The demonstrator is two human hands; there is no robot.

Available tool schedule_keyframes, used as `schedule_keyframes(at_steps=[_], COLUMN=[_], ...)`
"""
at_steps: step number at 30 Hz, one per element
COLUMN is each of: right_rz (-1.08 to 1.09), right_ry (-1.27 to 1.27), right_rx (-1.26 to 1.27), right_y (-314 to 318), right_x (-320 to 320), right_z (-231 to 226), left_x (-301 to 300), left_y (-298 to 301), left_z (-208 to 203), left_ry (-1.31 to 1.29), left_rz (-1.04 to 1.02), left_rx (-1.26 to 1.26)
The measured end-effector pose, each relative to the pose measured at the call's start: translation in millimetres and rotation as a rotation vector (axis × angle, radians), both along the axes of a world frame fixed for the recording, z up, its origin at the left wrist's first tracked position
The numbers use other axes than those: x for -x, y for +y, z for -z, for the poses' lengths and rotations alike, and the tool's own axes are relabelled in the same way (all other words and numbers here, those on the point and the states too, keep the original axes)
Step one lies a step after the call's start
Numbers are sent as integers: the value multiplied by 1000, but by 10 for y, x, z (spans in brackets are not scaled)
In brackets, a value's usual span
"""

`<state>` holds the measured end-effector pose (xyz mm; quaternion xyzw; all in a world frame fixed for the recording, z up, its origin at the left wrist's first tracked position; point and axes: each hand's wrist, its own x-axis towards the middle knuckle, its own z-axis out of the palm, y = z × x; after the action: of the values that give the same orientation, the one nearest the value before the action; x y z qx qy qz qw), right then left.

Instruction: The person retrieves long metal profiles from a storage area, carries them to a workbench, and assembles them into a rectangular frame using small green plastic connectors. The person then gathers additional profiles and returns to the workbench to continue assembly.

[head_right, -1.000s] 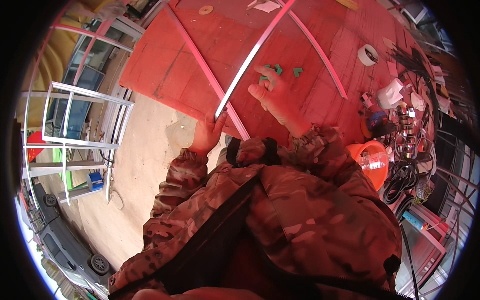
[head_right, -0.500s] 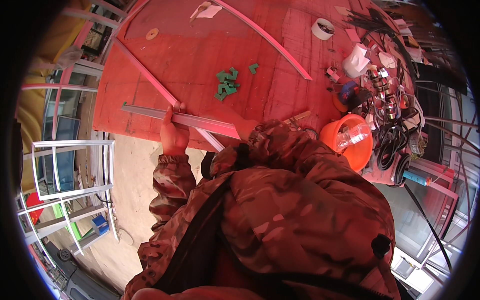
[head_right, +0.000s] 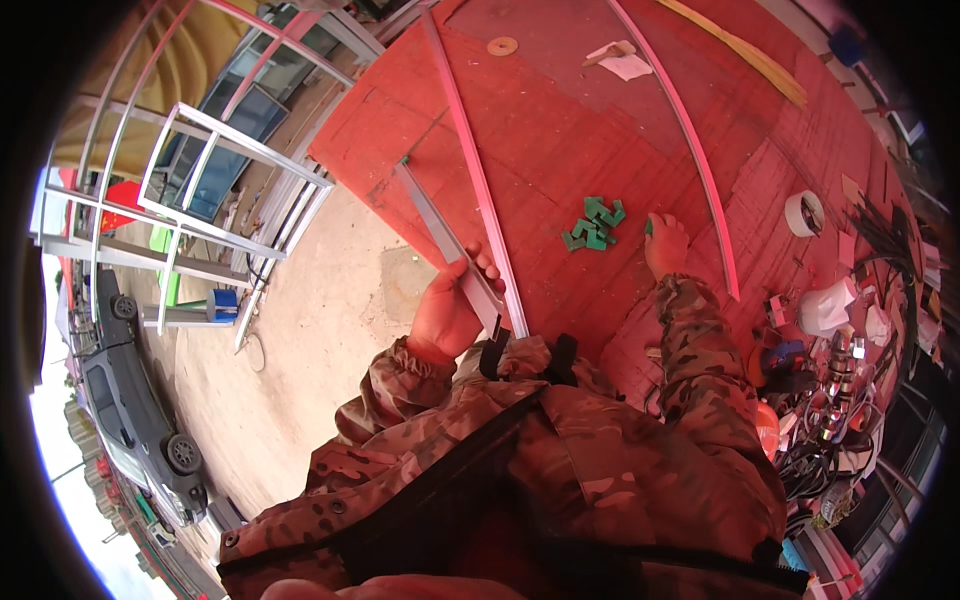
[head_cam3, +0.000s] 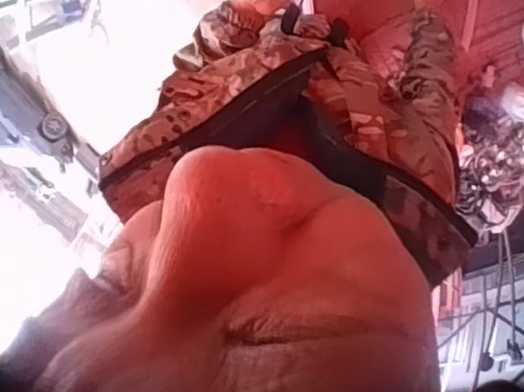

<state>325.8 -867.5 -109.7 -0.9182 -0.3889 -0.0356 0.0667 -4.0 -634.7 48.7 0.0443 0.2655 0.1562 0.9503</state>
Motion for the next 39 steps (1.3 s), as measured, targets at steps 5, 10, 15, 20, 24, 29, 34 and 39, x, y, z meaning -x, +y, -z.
schedule_keyframes(at_steps=[5,10,15,20,24,29,34,39], right_rz=[175,620,198,61,-159,-272,-384,-431], right_ry=[44,1211,1896,2169,1933,1563,1211,1085], right_rx=[46,-821,-576,-604,-525,-541,-514,-337], right_y=[-61,232,684,1066,1121,1190,1290,1423], right_x=[-71,431,1838,2517,2866,3231,3468,3634], right_z=[140,-289,-1201,-1790,-1883,-1726,-1598,-1583], left_x=[76,-101,-6,86,249,537,749,938], left_y=[-290,-23,404,420,376,387,465,488], left_z=[-316,-328,-62,-29,-106,-92,-72,-60], left_ry=[7,-151,-193,-248,-167,-118,-45,-100], left_rz=[-83,-191,-256,-149,-136,-85,-152,-37], left_rx=[134,-23,-57,-69,-51,-174,-271,-462])
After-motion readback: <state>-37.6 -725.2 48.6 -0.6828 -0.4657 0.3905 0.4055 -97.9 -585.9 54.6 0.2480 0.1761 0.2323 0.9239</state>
